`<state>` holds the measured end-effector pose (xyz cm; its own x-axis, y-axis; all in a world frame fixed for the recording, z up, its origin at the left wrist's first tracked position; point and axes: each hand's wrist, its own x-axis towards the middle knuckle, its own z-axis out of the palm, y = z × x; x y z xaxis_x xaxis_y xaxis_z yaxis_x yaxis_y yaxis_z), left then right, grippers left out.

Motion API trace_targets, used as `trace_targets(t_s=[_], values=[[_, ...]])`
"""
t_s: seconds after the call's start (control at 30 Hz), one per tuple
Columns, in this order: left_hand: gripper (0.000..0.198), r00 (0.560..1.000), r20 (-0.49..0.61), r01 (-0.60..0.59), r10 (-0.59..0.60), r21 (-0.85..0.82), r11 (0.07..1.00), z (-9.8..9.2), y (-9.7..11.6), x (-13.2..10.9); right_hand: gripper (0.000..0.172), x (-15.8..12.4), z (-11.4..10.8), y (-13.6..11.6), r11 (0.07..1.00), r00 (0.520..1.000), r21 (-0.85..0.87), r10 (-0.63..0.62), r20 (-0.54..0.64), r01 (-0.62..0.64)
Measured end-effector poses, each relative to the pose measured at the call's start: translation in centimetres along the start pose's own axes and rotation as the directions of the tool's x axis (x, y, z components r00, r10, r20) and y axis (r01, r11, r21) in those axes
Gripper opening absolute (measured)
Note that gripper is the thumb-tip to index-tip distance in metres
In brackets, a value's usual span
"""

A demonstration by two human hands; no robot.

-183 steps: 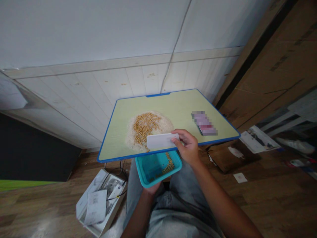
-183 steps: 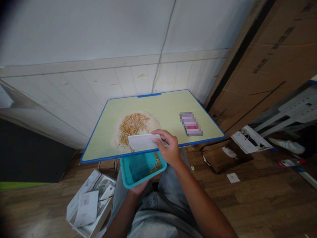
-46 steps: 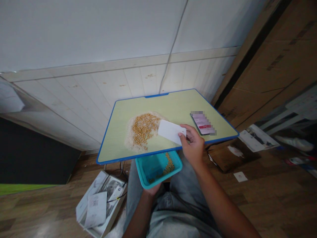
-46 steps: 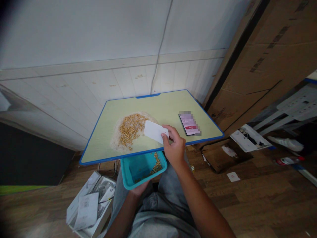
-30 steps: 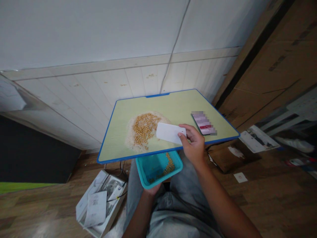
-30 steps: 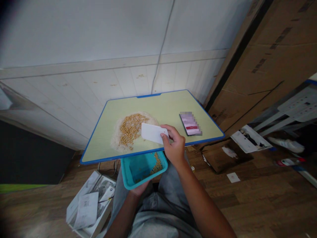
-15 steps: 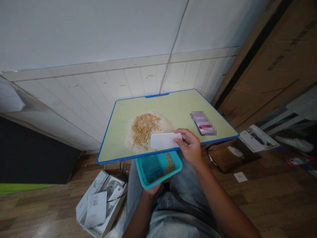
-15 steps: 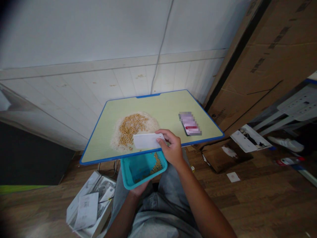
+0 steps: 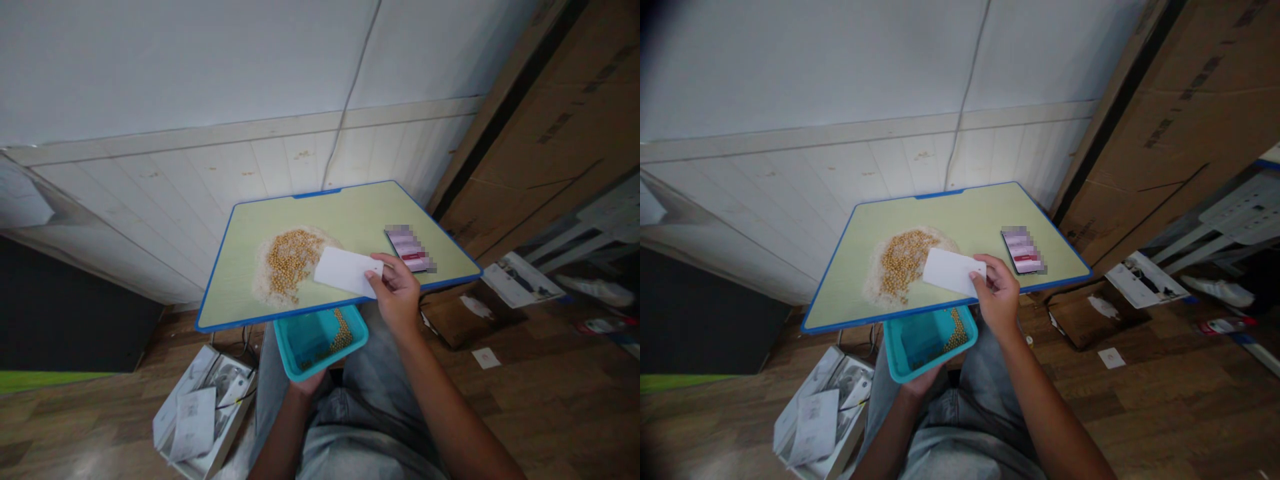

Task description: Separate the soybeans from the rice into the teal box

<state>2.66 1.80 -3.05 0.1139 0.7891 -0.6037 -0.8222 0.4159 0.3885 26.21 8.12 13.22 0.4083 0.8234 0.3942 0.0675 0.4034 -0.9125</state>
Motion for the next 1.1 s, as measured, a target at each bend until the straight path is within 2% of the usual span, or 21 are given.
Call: trace_targets(t_s=[0.1, 0.3, 0.4, 0.53, 0.63, 0.77, 0.83, 0.9, 0.97, 1.1], values=[[0.053, 1.0, -0.01, 0.013, -0.013, 0.015, 1.0, -0.8, -0.3, 0.7, 0.044, -0.3, 0.2, -0.1, 1.0, 0.998, 0.015, 0.005, -0.059, -0.004], [0.057, 0.998, 0.055, -0.006, 0.008, -0.028, 1.0, 0.9, 0.0, -0.1, 0.035, -0.7, 0.4, -0.5, 0.999, 0.993, -0.022, 0.035, 0.112, -0.032], [0.054, 1.0, 0.015, -0.006, 0.006, -0.039, 0.999, 1.5, 0.2, -0.5, 0.035, -0.4, 0.5, -0.2, 0.999, 0.99, -0.02, 0.05, 0.134, -0.048], [0.051, 0.997, -0.08, 0.017, -0.019, -0.021, 1.0, 1.2, 0.0, -0.4, 0.033, 0.2, 0.6, 0.4, 0.999, 0.997, -0.046, 0.027, 0.075, -0.024], [0.05, 0.994, -0.11, 0.003, -0.001, 0.018, 1.0, 0.5, -0.2, -0.1, 0.032, 0.4, 0.7, 0.8, 0.999, 1.0, -0.051, 0.006, 0.017, -0.005], [0.05, 0.998, -0.041, -0.051, 0.055, 0.106, 0.993, 0.1, -0.2, 0.0, 0.032, 0.2, 1.0, 0.7, 1.0, 0.998, -0.023, 0.007, -0.062, -0.008], [0.056, 0.999, 0.001, -0.042, 0.042, 0.126, 0.991, 0.3, 0.0, -0.1, 0.035, 0.1, 1.2, 0.5, 1.0, 0.993, 0.003, 0.016, -0.119, -0.016], [0.061, 1.0, 0.003, -0.01, 0.01, 0.117, 0.993, 0.6, 0.2, -0.4, 0.04, 0.2, 1.4, 0.2, 0.999, 0.983, 0.028, 0.024, -0.184, -0.019], [0.063, 0.999, -0.043, 0.012, -0.009, 0.071, 0.997, 1.1, 0.3, -0.7, 0.045, 0.3, 1.5, -0.1, 0.999, 0.972, 0.034, 0.022, -0.235, -0.014], [0.058, 0.992, -0.125, 0.022, -0.026, -0.037, 0.999, 2.0, 0.6, -1.2, 0.045, 0.6, 1.7, -0.4, 0.999, 0.965, -0.045, -0.03, -0.262, 0.019]])
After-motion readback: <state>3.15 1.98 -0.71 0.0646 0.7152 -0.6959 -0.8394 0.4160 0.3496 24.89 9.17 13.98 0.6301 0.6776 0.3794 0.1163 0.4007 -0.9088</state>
